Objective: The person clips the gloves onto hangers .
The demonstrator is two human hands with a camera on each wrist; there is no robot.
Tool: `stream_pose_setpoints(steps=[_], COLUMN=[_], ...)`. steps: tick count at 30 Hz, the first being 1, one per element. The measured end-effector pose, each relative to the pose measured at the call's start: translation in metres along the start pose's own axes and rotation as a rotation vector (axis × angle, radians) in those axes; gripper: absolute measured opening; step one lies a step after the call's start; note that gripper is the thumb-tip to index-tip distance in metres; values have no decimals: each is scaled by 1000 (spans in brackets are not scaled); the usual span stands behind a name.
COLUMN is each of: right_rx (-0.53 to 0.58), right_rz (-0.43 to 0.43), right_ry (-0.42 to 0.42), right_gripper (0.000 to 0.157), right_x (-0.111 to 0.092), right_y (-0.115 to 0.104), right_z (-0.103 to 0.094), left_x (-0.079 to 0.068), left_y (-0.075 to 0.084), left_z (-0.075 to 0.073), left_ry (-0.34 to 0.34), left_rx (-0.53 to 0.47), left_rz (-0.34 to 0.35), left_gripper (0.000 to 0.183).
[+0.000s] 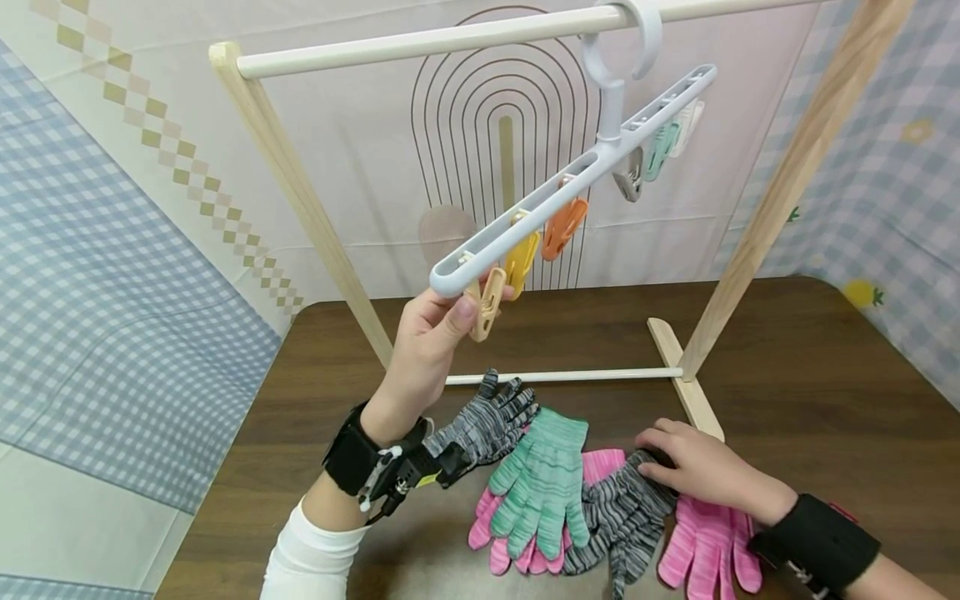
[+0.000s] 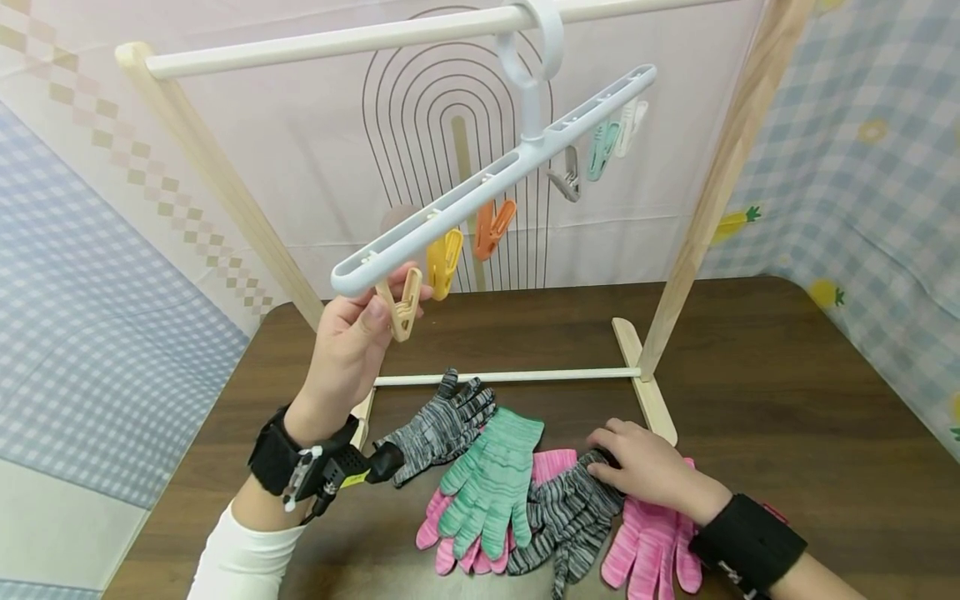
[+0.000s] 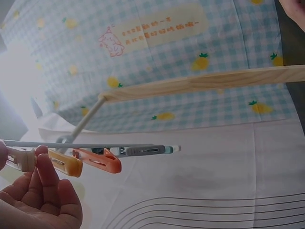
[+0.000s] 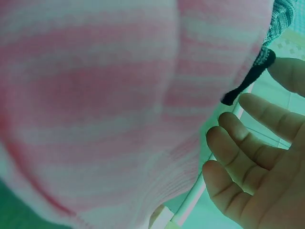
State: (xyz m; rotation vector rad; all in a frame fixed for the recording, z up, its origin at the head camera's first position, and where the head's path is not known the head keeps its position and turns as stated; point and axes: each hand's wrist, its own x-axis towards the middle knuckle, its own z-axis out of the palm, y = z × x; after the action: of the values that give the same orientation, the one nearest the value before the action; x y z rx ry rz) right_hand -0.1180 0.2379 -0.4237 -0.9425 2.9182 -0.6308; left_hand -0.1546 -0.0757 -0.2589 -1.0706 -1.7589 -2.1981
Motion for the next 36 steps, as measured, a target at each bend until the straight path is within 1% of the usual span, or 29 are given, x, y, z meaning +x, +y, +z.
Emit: stream_pose_setpoints(steps=[8, 12, 18, 24, 29, 36], right_rx=[25, 20, 18, 60, 59, 64], right_rz=[4, -13, 16, 32, 39, 25], right_ry=[-32, -45, -95, -138, -144, -143], right_gripper=[29, 31, 33, 34, 33, 33], right_x=[-4, -4, -4, -3, -3, -4], right_y=[3, 5, 2, 2, 3, 2], right_z=[2, 3, 1, 1, 2, 3], left_x=[0, 0, 0, -1, 0, -1], left_y=[0, 0, -2, -2, -2, -1], left_z=[0, 0, 0, 0, 0, 0], left_ry=[4, 11, 21, 22, 24, 21], left_rx=[-3, -21, -31, -35, -33, -30], left_rz=[-4, -9, -28, -32, -40, -26], left_gripper=[69, 69, 71, 71, 71, 69])
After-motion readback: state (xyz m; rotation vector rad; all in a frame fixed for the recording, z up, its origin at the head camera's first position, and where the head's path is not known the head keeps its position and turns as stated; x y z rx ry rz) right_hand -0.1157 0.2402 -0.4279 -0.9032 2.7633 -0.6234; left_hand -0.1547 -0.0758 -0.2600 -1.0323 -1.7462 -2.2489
